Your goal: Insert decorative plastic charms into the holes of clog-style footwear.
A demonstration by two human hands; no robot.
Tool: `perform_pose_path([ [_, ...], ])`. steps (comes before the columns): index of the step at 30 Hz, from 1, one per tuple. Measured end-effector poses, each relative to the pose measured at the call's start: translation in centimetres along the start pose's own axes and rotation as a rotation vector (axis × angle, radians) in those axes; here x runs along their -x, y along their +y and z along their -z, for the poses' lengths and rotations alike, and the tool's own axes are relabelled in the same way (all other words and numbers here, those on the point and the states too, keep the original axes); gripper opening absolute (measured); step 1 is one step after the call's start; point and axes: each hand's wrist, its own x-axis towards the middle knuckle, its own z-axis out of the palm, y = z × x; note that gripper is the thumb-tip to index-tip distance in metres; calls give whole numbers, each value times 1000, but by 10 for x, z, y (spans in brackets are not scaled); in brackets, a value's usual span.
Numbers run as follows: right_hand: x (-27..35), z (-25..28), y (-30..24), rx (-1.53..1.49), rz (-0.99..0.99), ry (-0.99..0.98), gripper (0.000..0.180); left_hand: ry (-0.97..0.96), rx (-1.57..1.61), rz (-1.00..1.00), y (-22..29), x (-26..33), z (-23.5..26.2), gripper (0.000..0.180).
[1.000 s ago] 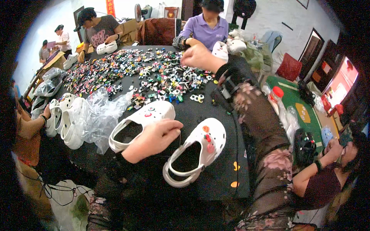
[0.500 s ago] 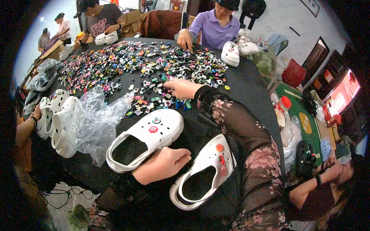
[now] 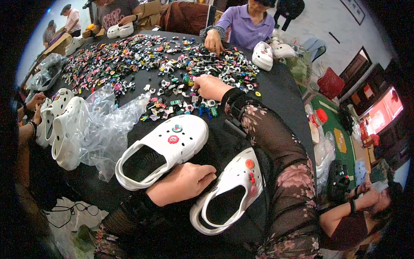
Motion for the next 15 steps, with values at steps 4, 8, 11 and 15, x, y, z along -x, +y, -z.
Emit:
perform_pose_path([
  [4, -2, -7, -6, 32, 113, 146, 26, 0, 13, -4, 0, 1, 1, 24],
  [8, -1, -14, -14, 62, 224, 57, 27, 9, 29, -15, -2, 3, 0, 24],
  [11, 2, -6, -24, 194, 119, 15, 24, -10, 30, 4, -1, 3, 1, 24],
  [15, 2, 19, -27, -77, -51, -51, 18, -9, 8, -7, -3, 3, -1, 23],
])
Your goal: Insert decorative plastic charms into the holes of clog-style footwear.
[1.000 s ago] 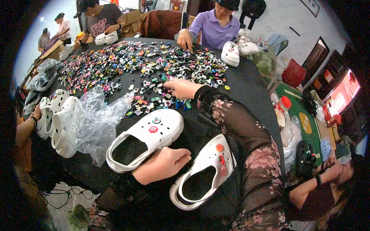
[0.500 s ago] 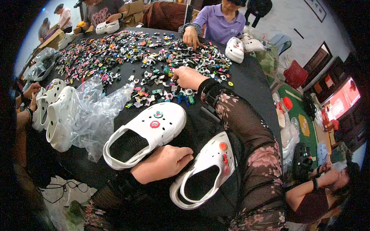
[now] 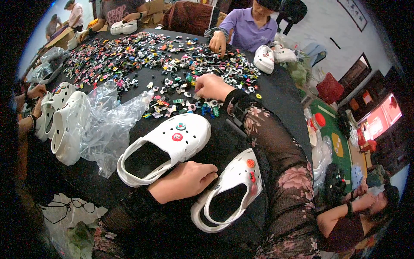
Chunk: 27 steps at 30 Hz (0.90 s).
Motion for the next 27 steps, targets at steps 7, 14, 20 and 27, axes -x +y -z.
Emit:
perform_pose_path([
  [7, 18, 26, 5, -245, -98, 119, 21, 25, -7, 3, 0, -1, -2, 23],
  [14, 29, 30, -1, -482, -253, 124, 19, 37, 13, -13, -1, -1, -3, 23],
  [20, 36, 35, -8, -575, -342, 73, 17, 69, 21, -56, -2, 0, -4, 21],
  [27, 55, 49, -25, -613, -410, 18, 17, 94, 35, -52, -5, 1, -6, 21],
])
